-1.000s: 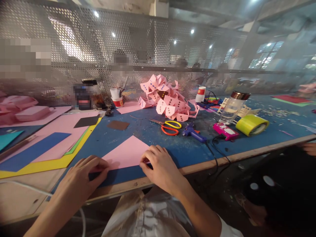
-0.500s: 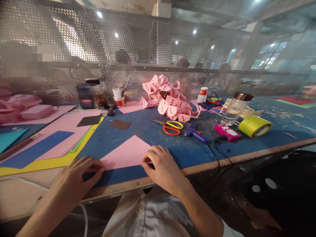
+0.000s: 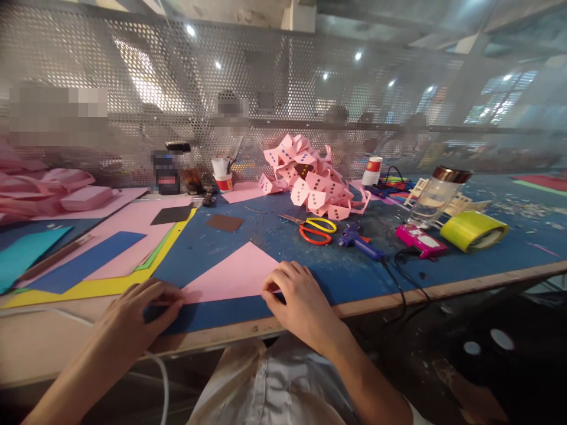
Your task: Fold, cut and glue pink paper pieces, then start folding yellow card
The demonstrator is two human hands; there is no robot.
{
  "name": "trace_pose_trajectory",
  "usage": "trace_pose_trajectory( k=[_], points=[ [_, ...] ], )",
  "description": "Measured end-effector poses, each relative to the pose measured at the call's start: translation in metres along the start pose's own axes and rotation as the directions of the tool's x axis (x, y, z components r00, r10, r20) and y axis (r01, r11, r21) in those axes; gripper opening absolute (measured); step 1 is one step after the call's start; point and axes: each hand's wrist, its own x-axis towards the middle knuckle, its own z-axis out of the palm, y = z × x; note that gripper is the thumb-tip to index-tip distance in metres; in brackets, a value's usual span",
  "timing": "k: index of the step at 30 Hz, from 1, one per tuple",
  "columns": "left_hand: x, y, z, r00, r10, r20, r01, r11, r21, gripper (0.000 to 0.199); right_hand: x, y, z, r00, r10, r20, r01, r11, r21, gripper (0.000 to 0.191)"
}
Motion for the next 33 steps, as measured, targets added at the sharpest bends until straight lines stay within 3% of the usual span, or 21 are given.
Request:
trace_pose_trajectory(
  k=[12,25,33],
  points=[
    [-0.001,-0.033,-0.005,0.999,-0.04,0.018,0.039,0.999,0.033,0.019,0.0,-0.001,-0.001,1.0,0.006,0.009,-0.006,1.0,0.013,0.007],
    [-0.007,-0.03,-0.011,0.997,-0.072,-0.022,0.072,0.997,0.012,0.016,-0.001,0.0,0.0,1.0,0.004,0.0,-0.004,1.0,-0.001,0.009],
    [-0.008,-0.044,-0.012,0.996,-0.074,-0.05,0.078,0.994,0.079,0.014,0.0,0.002,0.001,1.0,-0.005,-0.002,0.005,1.0,0.004,0.008]
  ],
)
